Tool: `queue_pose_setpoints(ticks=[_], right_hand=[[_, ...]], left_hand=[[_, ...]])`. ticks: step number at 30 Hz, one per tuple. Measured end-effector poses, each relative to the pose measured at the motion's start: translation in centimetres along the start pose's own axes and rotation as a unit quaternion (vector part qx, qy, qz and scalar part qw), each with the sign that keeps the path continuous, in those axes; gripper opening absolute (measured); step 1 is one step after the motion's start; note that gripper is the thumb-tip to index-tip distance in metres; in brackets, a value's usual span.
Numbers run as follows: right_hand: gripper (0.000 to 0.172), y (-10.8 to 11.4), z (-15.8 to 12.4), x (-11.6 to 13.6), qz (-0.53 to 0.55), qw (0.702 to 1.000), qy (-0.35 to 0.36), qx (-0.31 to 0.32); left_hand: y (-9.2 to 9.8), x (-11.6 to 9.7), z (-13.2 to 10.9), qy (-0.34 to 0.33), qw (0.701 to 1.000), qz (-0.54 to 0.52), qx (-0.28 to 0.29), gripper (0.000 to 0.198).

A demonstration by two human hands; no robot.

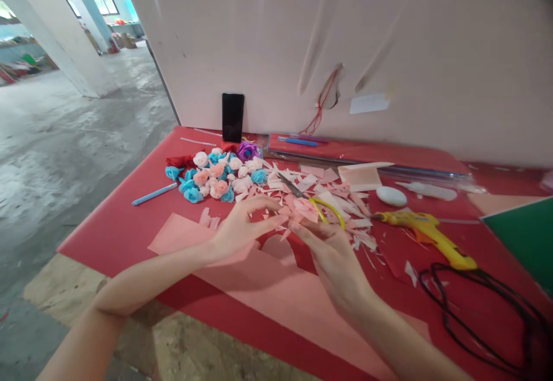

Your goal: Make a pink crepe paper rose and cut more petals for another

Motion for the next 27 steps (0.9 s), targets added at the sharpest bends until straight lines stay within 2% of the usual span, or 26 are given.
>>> queue_pose_setpoints(ticks=[5,10,15,19,23,27], right_hand=[[0.028,-0.5,-0.6,0.2,-0.008,1.000,-0.008,0.001],[0.031,-0.6,-0.7,0.4,0.014,1.000,-0.009,-0.018],[0.020,-0.2,-0.6,0.6,-0.050,0.997,0.047,-0.035],[0.017,-0.3,-0.8,0.9,-0.083,0.994,0.062,-0.026],[0.019,-0.5,-0.9,1.3,-0.113,0.991,0.059,-0.030],[0.013,-0.4,-0.8,2.0,-0.155,0.984,0.070,-0.048]], left_hand=[[-0.2,-0.1,0.0,-0.007,0.999,-0.049,-0.008,0.008],[-0.2,-0.4,-0.4,-0.049,0.997,-0.035,-0.041,0.009],[0.0,-0.8,-0.8,-0.075,0.995,-0.060,-0.004,0.022],[0.1,-0.8,-0.7,-0.056,0.992,-0.109,0.018,0.021],[0.0,-0.7,-0.4,-0.024,0.990,-0.140,0.004,0.007],[-0.1,-0.6,-0.3,-0.004,0.990,-0.140,0.003,0.004]])
Point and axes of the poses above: each hand's wrist, its own z-axis towards the middle knuckle, its own y-axis out of the back of the hand, x = y × z, the point moved 2 cm from there along z, towards the middle knuckle, and after that the axes turned 12 degrees about x, right-handed, at the moved point
